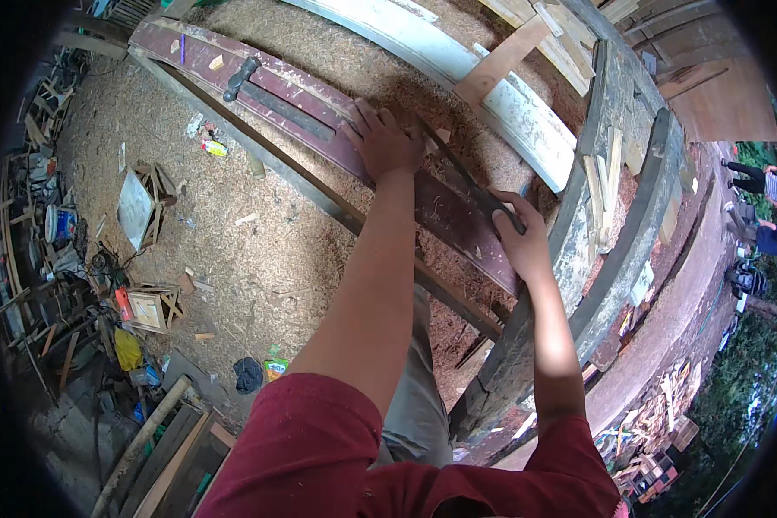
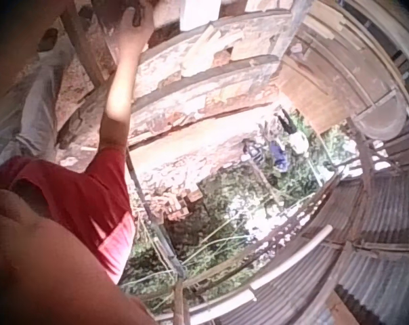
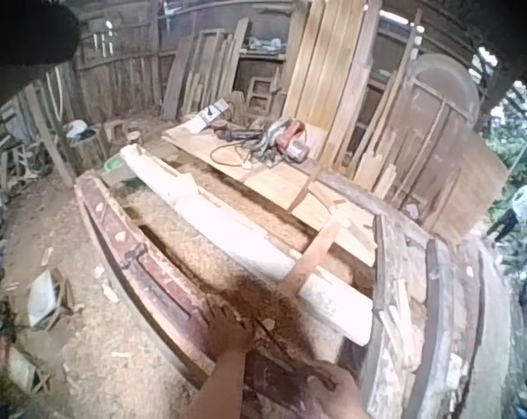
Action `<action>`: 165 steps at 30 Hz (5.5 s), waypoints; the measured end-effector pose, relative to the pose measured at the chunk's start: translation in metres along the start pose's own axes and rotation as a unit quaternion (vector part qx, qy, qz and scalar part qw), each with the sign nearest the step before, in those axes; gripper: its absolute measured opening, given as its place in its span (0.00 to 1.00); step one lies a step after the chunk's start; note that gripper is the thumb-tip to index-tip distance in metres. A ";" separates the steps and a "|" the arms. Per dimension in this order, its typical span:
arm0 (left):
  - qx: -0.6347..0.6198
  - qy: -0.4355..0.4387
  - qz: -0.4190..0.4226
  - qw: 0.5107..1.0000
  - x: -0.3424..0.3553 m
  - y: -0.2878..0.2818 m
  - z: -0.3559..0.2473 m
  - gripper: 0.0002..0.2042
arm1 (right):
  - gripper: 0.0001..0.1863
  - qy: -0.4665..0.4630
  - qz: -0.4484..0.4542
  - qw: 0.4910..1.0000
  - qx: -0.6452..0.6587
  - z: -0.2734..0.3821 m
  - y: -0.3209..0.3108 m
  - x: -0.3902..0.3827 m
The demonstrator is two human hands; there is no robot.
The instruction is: Chiseling a notch into a wooden beam using a hammer and chisel.
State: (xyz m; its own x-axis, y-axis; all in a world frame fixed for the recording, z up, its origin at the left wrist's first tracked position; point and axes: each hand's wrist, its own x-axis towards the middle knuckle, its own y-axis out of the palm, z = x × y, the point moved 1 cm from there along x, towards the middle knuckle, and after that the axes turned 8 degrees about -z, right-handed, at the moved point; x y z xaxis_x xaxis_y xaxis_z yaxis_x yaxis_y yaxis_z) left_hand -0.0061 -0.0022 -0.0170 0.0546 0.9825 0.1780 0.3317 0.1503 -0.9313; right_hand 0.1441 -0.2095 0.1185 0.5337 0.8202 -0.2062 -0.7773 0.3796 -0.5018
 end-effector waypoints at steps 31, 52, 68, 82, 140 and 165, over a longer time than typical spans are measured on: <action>0.059 0.040 -0.048 0.996 -0.005 0.018 -0.005 0.32 | 0.20 -0.004 -0.015 1.000 0.009 -0.003 0.014 0.001; 0.071 0.059 -0.042 0.995 0.001 0.011 -0.010 0.30 | 0.20 -0.024 0.018 0.994 0.103 -0.006 0.009 0.031; 0.080 0.047 -0.038 0.995 0.004 0.009 0.002 0.28 | 0.19 -0.055 -0.010 0.993 0.107 0.016 -0.010 0.012; 0.049 0.046 -0.043 0.997 0.002 0.015 -0.011 0.29 | 0.19 0.022 0.011 0.994 0.103 0.002 0.030 0.045; -0.028 0.099 -0.078 0.992 0.005 0.006 -0.013 0.28 | 0.19 0.046 -0.042 0.994 0.093 -0.004 0.056 0.048; -0.038 0.032 -0.154 0.987 0.031 0.013 0.010 0.18 | 0.21 0.016 -0.005 0.994 0.112 -0.006 0.102 0.074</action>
State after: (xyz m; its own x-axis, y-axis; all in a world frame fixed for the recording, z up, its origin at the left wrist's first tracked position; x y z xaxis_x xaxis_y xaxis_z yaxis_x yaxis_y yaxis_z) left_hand -0.0093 0.0317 -0.0268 -0.0005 0.8822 0.4709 0.4120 0.4293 -0.8037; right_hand 0.1066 -0.1132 0.0469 0.5495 0.8030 -0.2305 -0.8244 0.4764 -0.3057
